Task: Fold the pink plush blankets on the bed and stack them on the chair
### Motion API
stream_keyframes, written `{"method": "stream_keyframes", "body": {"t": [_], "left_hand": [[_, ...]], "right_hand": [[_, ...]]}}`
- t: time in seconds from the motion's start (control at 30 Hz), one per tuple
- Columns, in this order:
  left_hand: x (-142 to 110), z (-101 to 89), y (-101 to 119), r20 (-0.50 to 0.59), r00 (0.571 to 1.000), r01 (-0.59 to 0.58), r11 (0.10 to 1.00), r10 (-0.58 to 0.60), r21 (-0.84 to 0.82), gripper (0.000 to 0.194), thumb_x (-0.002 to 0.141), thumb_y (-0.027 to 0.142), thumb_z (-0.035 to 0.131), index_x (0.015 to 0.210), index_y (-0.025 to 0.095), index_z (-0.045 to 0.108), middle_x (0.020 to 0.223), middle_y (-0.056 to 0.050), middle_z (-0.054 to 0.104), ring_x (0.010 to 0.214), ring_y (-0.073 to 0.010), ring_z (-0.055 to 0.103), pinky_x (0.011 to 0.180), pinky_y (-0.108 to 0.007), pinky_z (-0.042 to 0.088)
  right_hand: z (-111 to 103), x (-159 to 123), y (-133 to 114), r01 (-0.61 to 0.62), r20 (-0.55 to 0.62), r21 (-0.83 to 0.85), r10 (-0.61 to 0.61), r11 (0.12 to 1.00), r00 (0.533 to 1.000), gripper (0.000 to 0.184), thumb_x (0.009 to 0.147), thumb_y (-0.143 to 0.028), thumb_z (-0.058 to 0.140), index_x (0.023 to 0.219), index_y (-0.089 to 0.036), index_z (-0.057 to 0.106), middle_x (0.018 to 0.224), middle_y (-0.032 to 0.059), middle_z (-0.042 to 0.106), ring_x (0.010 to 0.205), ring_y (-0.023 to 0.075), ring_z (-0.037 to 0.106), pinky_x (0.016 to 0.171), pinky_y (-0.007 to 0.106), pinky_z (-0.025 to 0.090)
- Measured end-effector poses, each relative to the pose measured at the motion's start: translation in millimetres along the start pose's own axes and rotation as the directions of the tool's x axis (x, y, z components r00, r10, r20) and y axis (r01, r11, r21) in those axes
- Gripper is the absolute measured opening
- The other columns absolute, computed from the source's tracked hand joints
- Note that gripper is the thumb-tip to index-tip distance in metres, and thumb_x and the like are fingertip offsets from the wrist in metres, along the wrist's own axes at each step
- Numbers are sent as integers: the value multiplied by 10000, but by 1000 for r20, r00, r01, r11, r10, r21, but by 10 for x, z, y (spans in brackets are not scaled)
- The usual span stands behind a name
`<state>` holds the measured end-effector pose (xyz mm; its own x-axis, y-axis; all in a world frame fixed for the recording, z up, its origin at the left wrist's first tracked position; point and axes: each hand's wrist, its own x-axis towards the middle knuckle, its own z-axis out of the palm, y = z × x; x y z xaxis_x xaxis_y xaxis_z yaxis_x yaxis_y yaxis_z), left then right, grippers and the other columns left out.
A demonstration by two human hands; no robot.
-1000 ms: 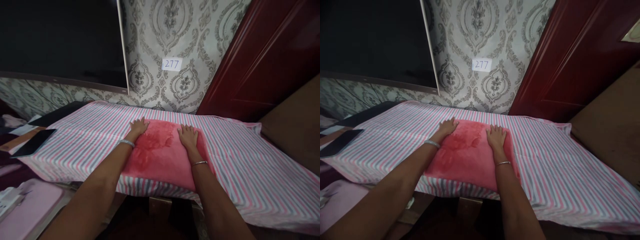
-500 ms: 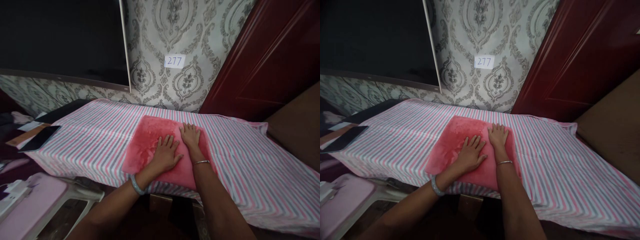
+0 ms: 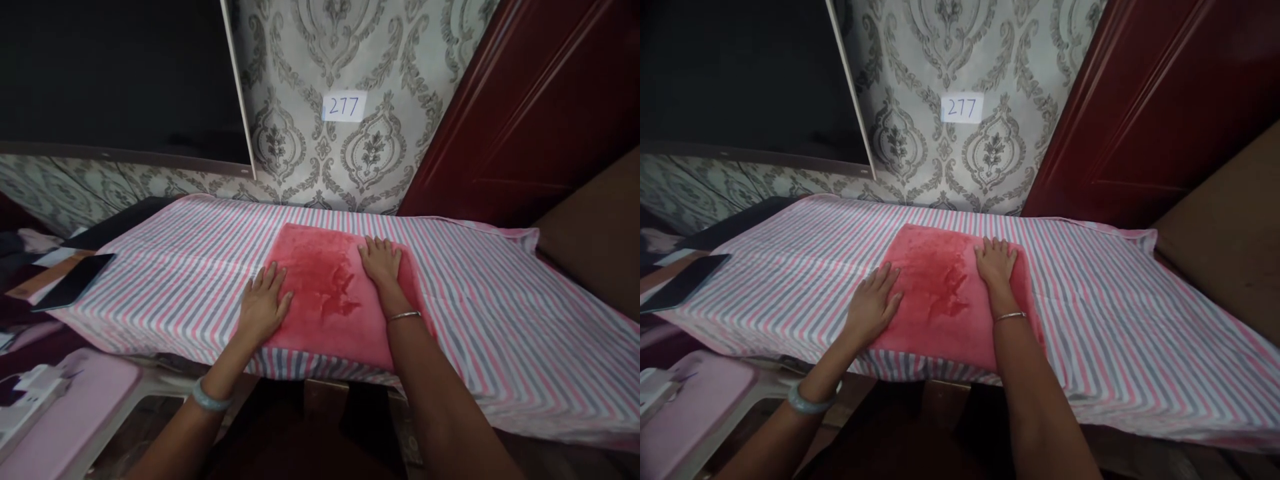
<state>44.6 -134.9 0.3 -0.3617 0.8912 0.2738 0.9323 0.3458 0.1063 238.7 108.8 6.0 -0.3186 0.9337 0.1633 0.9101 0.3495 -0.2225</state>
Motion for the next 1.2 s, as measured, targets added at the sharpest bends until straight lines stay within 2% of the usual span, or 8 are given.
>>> {"method": "stream_keyframes", "body": {"t": [0.27, 0.47, 0.6, 0.7, 0.8, 0.9, 1.03, 1.2], "left_hand": [[43, 29, 30, -32, 999, -26, 999, 25, -42, 584, 1000, 440, 357, 1523, 198, 452, 1656, -104, 331, 1422, -322, 466, 1133, -485, 429], [28, 4, 44, -25, 999, -22, 999, 21, -43, 589, 1010, 446, 330, 1533, 199, 438, 1664, -96, 314, 1389, -325, 497, 1115, -476, 447], [36, -32, 38, -19, 1000, -19, 999, 18, -41, 597, 1008, 455, 341, 1535, 192, 444, 1660, -95, 327, 1433, -344, 443, 1170, -506, 385], [32, -110, 83, -40, 999, -8, 1000, 8, -7, 594, 1000, 467, 363, 1519, 200, 472, 1650, -99, 349, 1528, -389, 266, 1219, -621, 255], [-5, -170, 265, -87, 995, -44, 999, 44, 3, 593, 1005, 455, 355, 1526, 191, 457, 1665, -112, 311, 1570, -360, 152, 1244, -650, 149], [-90, -121, 553, -54, 981, -187, 982, 185, -39, 589, 1009, 430, 367, 1546, 199, 431, 1669, -105, 299, 1571, -332, 169, 1261, -629, 115], [-215, 66, 821, -17, 954, -300, 950, 299, -90, 589, 1007, 405, 388, 1564, 213, 407, 1653, -101, 331, 1560, -339, 209, 1258, -646, 116], [-228, 150, 788, -84, 937, -344, 936, 338, -69, 578, 1006, 400, 410, 1553, 214, 427, 1638, -93, 364, 1544, -345, 255, 1250, -627, 170]], "right_hand": [[-1, -9, 4, 4, -1, -20, -4, 1000, 1000, 608, 1067, -475, 180, 1581, -216, 375, 1638, 105, 354, 1502, 316, 248, 1199, 593, 179], [-214, -73, -64, 5, 63, 10, -5, 1000, 998, 582, 1072, -447, 195, 1578, -224, 377, 1645, 109, 339, 1506, 311, 259, 1196, 599, 211], [-350, -411, -156, 92, 54, 89, -97, 992, 994, 564, 1070, -441, 237, 1585, -251, 369, 1670, 107, 285, 1527, 325, 236, 1197, 611, 219], [-375, -835, -182, 219, 21, 151, -225, 964, 974, 546, 1074, -435, 246, 1562, -261, 418, 1664, 94, 304, 1532, 301, 243, 1208, 566, 228], [-360, -1243, -186, 302, -17, 174, -304, 937, 953, 537, 1075, -403, 234, 1544, -255, 450, 1640, 92, 356, 1524, 280, 269, 1210, 532, 230], [-291, -1514, -215, 347, -26, 120, -346, 930, 938, 522, 1066, -356, 267, 1542, -255, 454, 1644, 80, 350, 1534, 275, 242, 1218, 527, 198], [-128, -1652, -271, 363, -35, 45, -362, 931, 932, 517, 1045, -316, 350, 1546, -239, 448, 1655, 80, 327, 1540, 285, 215, 1229, 554, 136], [-48, -1645, -271, 393, -105, 49, -386, 918, 916, 513, 1033, -314, 401, 1535, -228, 461, 1639, 84, 359, 1526, 298, 253, 1216, 569, 173]]}}
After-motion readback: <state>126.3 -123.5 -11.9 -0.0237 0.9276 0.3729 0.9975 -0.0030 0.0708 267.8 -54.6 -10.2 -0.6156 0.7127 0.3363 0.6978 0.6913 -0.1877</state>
